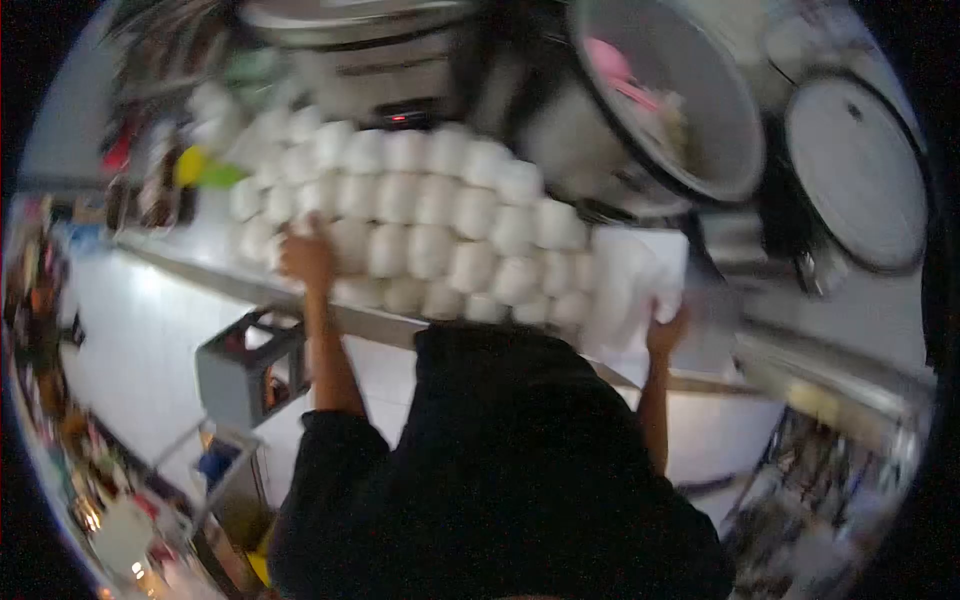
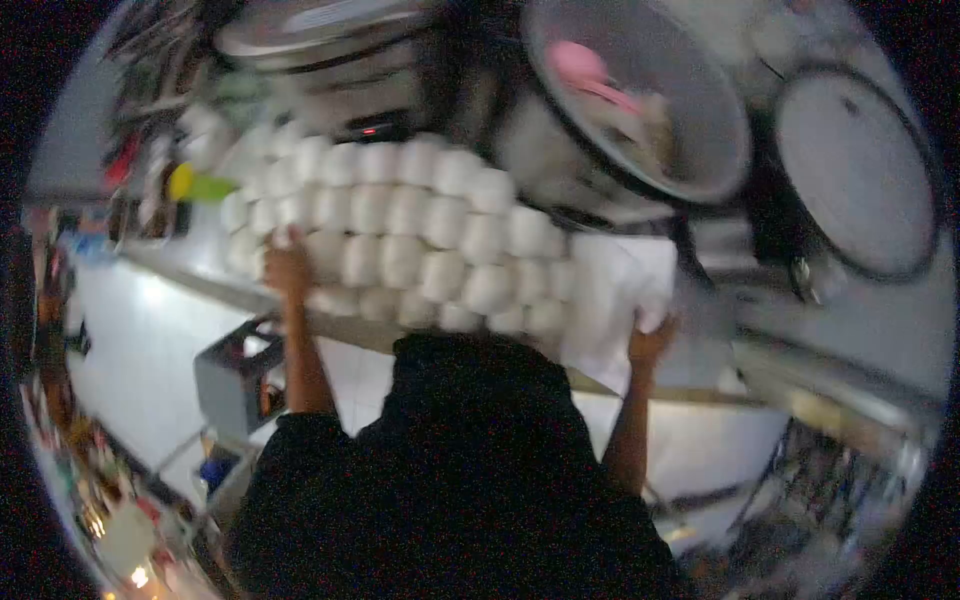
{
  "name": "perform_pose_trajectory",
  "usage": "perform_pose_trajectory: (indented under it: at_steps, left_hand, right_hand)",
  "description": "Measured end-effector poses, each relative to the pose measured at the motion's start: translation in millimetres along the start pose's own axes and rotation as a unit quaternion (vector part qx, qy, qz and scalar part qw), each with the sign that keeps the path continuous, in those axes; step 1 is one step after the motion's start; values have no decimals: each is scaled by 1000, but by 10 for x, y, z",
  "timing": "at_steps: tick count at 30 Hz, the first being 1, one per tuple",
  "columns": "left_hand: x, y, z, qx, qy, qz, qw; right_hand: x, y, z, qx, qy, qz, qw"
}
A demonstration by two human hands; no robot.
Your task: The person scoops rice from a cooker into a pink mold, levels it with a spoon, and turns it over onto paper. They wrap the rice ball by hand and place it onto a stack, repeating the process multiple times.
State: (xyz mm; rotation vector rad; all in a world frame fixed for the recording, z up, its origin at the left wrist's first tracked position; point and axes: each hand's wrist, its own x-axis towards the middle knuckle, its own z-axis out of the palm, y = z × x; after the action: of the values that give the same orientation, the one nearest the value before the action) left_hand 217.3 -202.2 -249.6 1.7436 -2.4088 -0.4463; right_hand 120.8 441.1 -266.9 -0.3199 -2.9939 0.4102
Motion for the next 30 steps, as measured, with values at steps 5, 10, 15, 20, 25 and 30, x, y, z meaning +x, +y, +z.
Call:
perform_pose_trajectory:
  at_steps: [5, 10, 15, 20, 25, 30]
  left_hand:
    - [-16, 139, -80, -81, 184, 241, 949]
    - [168, 405, -156, -79, 98, 367, 922]
    - [265, 654, -194, -54, -12, 391, 919]
    - [24, 633, -7, -19, 67, 385, 920]
    - [-99, 652, -16, 45, 71, 384, 919]
    - [-315, 811, -273, -62, 89, 389, 915]
  right_hand:
    - [-205, 258, 304, -134, -40, -57, 989]
    - [-44, 161, 299, -92, -38, -131, 986]
    - [457, 91, 283, 11, -81, -261, 962]
    - [1077, -95, 126, -48, -136, -227, 963]
    - [1424, -369, 129, -92, -239, -357, 898]
    - [1164, -1075, -671, -157, -204, -413, 873]
